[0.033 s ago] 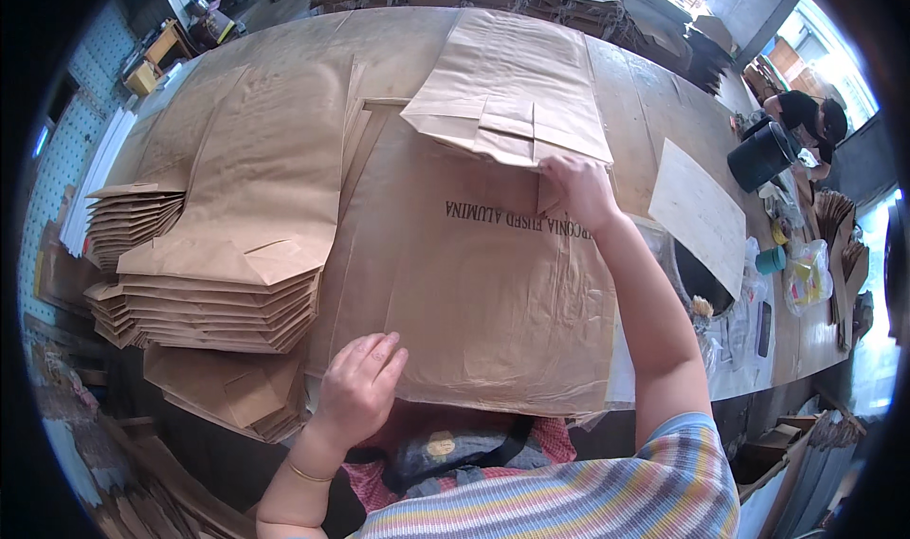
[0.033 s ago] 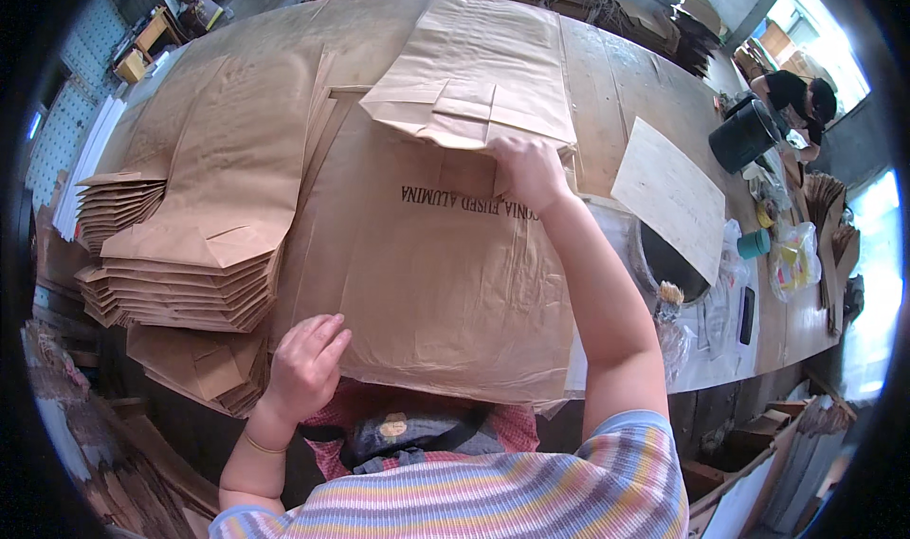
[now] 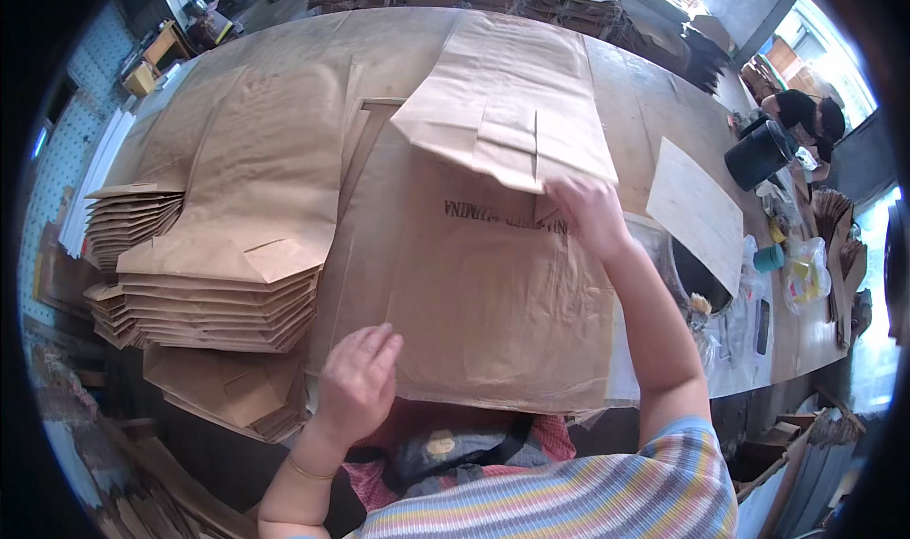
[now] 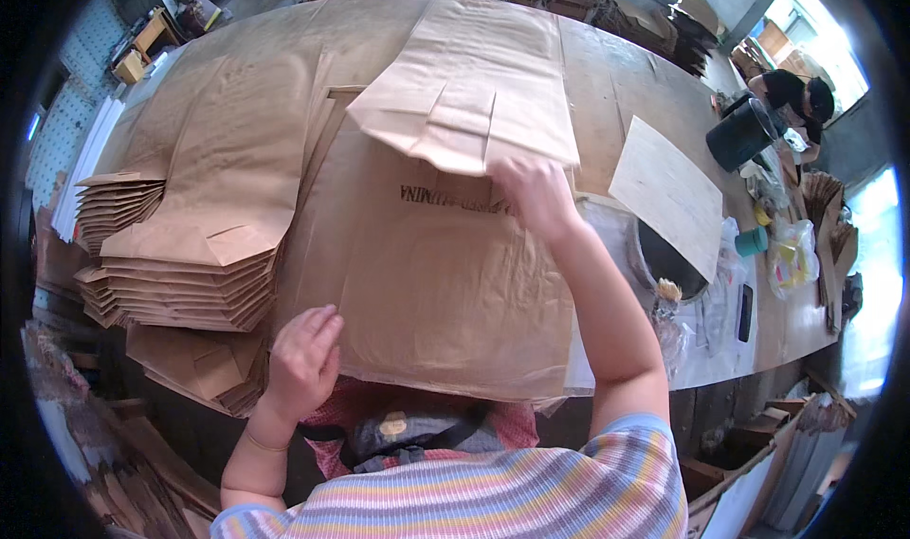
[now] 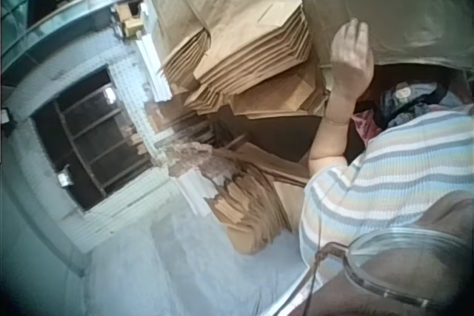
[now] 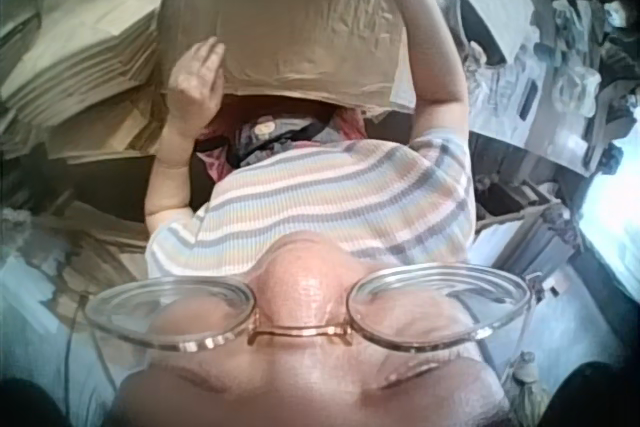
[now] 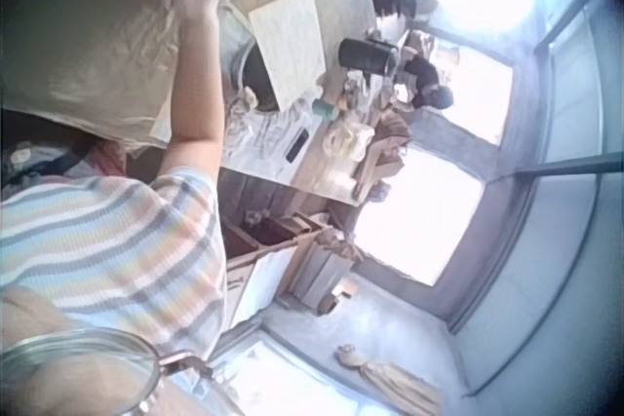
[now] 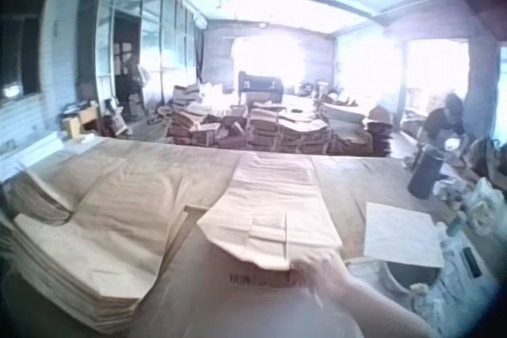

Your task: The person repeatedly folds the top flap of a brown paper envelope, applies glue to the flap using a brush, and presses it closed. The finished envelopes are stacked to the left.

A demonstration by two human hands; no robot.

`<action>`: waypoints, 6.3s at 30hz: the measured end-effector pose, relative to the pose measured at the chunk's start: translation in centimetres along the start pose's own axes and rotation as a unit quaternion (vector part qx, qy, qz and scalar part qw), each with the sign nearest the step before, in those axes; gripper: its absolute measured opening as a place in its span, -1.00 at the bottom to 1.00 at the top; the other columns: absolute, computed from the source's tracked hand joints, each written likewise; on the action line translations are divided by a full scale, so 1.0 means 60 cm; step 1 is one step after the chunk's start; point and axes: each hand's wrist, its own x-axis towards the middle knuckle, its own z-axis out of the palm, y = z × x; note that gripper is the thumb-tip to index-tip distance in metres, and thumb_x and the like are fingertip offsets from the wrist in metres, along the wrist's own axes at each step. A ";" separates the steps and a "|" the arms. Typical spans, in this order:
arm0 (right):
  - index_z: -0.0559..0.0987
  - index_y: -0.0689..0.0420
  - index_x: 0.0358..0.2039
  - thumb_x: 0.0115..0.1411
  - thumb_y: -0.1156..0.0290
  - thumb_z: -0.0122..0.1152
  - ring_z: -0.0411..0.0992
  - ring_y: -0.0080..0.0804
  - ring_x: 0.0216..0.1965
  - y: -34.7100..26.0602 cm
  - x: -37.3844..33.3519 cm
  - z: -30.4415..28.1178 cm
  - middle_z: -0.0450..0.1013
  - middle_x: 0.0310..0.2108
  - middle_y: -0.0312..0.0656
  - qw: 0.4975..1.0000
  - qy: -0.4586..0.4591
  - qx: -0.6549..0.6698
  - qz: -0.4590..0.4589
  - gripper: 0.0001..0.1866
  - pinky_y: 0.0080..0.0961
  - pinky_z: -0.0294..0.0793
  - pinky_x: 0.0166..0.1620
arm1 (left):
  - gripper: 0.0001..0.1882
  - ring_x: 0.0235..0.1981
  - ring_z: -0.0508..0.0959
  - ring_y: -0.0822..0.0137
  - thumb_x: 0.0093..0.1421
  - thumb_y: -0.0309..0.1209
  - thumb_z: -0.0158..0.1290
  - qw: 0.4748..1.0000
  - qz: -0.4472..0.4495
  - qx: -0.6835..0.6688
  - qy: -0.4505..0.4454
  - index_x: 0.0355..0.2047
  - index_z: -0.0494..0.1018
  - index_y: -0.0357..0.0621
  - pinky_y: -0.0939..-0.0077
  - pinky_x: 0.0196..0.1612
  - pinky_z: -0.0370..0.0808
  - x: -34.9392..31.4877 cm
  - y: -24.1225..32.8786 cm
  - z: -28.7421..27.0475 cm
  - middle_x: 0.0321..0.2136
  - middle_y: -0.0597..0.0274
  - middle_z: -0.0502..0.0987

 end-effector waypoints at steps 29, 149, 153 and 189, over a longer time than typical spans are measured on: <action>0.56 0.20 -0.21 -0.05 0.39 0.41 0.40 -0.04 -0.03 -0.056 -0.229 0.063 0.45 -0.11 -0.01 0.963 -0.029 0.087 0.254 -0.63 -0.26 0.41 0.04 | -0.47 -0.07 0.50 0.04 -0.11 -0.35 0.36 0.954 -0.205 -0.106 -0.190 -0.13 0.43 -0.23 0.23 0.01 0.43 0.187 -0.054 0.173 -0.17 0.01 0.53; 0.56 0.22 -0.46 -0.03 0.44 0.33 0.47 0.03 -0.32 -0.106 -0.233 -0.051 0.46 -0.50 0.03 0.954 -0.264 0.072 0.122 -0.84 -0.21 0.46 -0.29 | -0.48 0.09 0.41 0.04 -0.17 -0.52 0.12 0.863 -0.033 -0.227 -0.451 -0.09 0.50 -0.29 0.34 0.17 0.33 0.173 -0.013 0.093 0.00 -0.03 0.43; 0.59 0.23 -0.37 0.07 0.41 0.19 0.50 0.03 -0.29 -0.077 -0.206 -0.005 0.52 -0.38 0.08 0.920 -0.328 0.084 0.196 -0.84 -0.20 0.46 -0.23 | -0.59 0.00 0.47 -0.01 -0.05 -0.43 0.24 0.884 -0.130 -0.193 -0.406 -0.15 0.51 -0.32 0.27 0.07 0.40 0.179 0.004 0.110 -0.10 -0.07 0.49; 0.66 0.26 -0.26 0.12 0.52 0.34 0.45 -0.63 -0.37 0.175 -0.427 -0.301 0.55 -0.39 -0.29 0.911 -0.060 0.280 0.297 -0.84 -0.68 0.43 -0.31 | 0.31 0.37 0.00 -0.18 -0.48 -0.28 0.51 0.967 -0.071 0.031 -0.242 0.30 0.01 -0.19 0.09 0.35 0.14 0.123 0.116 0.087 0.37 -0.20 -0.14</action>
